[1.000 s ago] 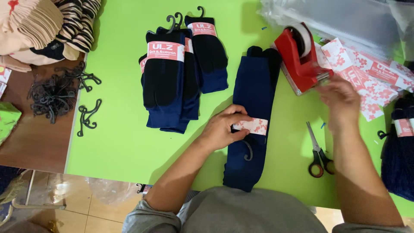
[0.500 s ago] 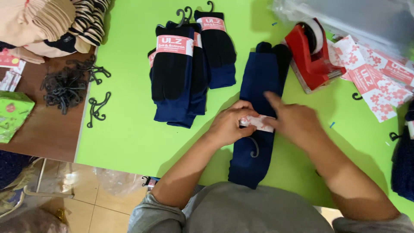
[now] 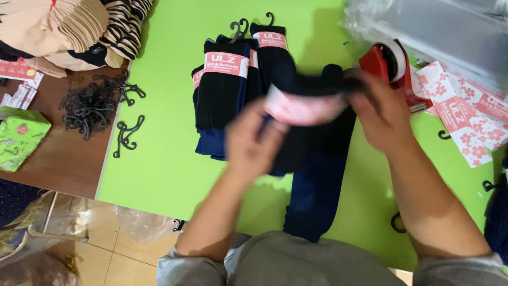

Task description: Labeling and attaching plastic hooks to pairs of socks for retail display

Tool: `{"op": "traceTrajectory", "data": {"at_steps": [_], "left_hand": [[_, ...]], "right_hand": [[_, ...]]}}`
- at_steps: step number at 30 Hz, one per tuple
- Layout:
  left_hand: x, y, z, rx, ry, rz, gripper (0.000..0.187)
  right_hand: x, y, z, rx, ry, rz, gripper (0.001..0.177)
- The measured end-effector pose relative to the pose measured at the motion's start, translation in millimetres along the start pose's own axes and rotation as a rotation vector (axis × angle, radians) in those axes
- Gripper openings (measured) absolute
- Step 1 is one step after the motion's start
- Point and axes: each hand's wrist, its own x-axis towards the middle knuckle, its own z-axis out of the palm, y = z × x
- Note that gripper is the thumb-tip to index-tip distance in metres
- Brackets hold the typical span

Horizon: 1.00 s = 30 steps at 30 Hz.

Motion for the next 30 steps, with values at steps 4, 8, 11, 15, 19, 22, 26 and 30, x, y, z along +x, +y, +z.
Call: {"op": "traceTrajectory", "data": {"at_steps": [4, 8, 11, 15, 19, 22, 26, 30], "left_hand": [[49, -29, -80, 0.328, 0.079, -0.149, 0.039], [45, -117, -116, 0.688, -0.034, -0.556, 0.05], [45, -90, -117, 0.74, 0.061, -0.444, 0.06], [46, -35, -82, 0.758, 0.293, -0.1, 0.052], [23, -2, -31, 0.3, 0.233, 0.129, 0.032], [0, -3, 16, 0.109, 0.091, 0.018, 0.036], [-10, -21, 69, 0.048, -0.197, -0.398, 0.108], [-11, -66, 92, -0.277, -0.245, -0.554, 0.028]], "right_hand": [[4, 80, 6, -1.182, -0.14, 0.198, 0.033], [5, 90, 17, -1.22, -0.159, 0.133, 0.033], [39, 86, 8, -1.193, 0.021, 0.01, 0.038], [48, 132, -17, -1.1, -0.146, 0.441, 0.043], [55, 93, -15, -1.088, -0.132, 0.145, 0.027], [51, 71, -15, -1.096, -0.083, -0.121, 0.022], [66, 9, -4, -0.621, 0.185, 0.269, 0.021], [40, -17, -26, -0.378, 0.229, 0.046, 0.02]]}}
